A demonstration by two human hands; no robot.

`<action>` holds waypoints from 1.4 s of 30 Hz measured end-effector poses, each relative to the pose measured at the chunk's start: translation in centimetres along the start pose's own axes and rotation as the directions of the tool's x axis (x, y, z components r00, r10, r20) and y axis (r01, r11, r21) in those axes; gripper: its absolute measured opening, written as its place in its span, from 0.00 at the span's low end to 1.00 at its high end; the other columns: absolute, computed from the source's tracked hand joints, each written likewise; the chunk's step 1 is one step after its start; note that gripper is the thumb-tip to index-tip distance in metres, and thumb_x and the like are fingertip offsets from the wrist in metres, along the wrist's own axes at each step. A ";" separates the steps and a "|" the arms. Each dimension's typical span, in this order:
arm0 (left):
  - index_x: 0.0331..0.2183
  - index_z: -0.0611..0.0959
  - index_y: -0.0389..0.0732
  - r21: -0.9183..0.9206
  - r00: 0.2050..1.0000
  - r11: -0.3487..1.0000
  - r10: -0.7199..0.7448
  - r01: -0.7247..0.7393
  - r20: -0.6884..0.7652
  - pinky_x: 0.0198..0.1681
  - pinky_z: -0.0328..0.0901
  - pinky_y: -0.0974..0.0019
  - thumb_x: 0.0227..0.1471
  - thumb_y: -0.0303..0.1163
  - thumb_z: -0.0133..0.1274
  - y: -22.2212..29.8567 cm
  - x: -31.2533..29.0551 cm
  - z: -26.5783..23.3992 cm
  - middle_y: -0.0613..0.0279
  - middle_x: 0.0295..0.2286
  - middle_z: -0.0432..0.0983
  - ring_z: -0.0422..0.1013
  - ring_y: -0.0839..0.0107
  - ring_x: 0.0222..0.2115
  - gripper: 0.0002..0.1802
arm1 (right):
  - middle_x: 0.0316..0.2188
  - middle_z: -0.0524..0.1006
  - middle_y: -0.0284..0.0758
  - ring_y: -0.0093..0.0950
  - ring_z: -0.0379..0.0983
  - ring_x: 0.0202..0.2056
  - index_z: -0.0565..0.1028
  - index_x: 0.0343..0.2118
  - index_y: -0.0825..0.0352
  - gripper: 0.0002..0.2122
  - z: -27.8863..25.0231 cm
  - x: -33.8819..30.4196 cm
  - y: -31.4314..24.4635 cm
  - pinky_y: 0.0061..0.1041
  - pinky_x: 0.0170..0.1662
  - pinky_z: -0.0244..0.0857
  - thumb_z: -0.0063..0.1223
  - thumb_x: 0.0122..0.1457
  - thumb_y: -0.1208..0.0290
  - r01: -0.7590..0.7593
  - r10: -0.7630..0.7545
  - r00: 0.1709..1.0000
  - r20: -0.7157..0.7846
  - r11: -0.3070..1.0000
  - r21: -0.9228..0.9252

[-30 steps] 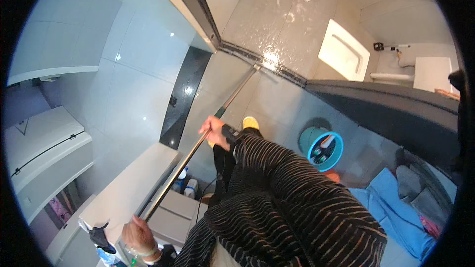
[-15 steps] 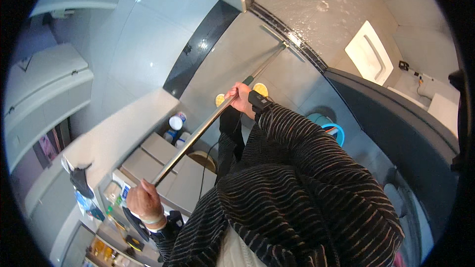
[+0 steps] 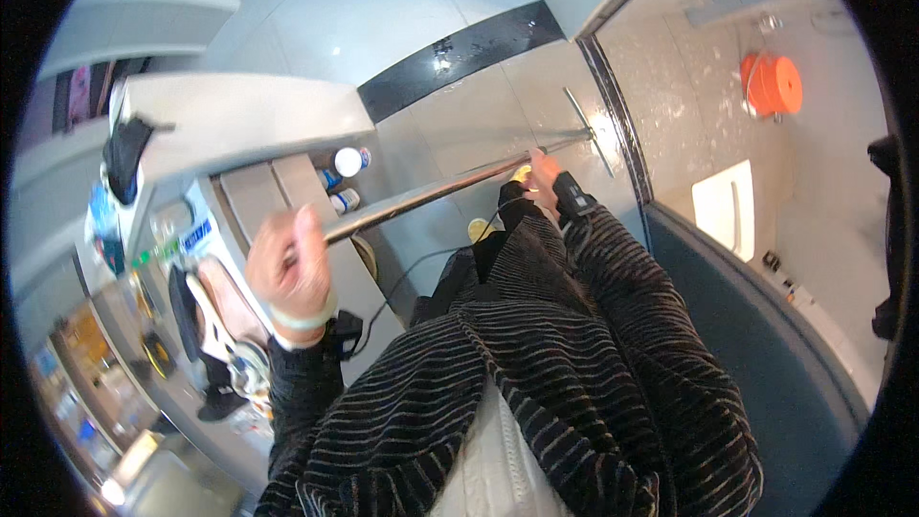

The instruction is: The person fills a blue basin with water from a shower head, places a pair of slippers into the basin, and then uses a squeegee to push water across the tiled bathroom floor toward the shower area.

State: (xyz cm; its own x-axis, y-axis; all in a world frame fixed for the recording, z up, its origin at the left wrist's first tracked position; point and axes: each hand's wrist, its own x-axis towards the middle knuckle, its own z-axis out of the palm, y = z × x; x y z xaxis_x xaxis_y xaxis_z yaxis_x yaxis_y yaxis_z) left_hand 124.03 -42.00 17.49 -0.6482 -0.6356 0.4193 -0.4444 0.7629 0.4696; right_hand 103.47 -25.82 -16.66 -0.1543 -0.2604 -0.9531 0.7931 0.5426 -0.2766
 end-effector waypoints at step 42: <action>0.28 0.77 0.36 -0.297 0.737 0.675 -0.609 0.676 0.293 0.37 0.64 0.51 0.50 0.42 0.54 -8.5 -14.4 21.7 0.39 0.31 0.73 0.69 0.43 0.34 0.16 | 0.24 0.68 0.30 0.25 0.68 0.35 0.68 0.24 0.64 0.10 12.0 -29.9 -4.3 0.38 0.55 0.58 0.45 0.63 0.71 0.883 -0.745 0.351 0.568 0.466 0.065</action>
State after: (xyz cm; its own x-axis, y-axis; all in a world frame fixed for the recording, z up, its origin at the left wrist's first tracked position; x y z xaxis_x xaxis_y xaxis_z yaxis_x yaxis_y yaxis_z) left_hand 123.75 -36.78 -9.38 -0.3880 -0.8986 -0.2050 -0.5546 0.0500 0.8306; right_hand 111.76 -29.92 14.49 -0.3101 -0.9489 -0.0588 0.2713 -0.0290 -0.9621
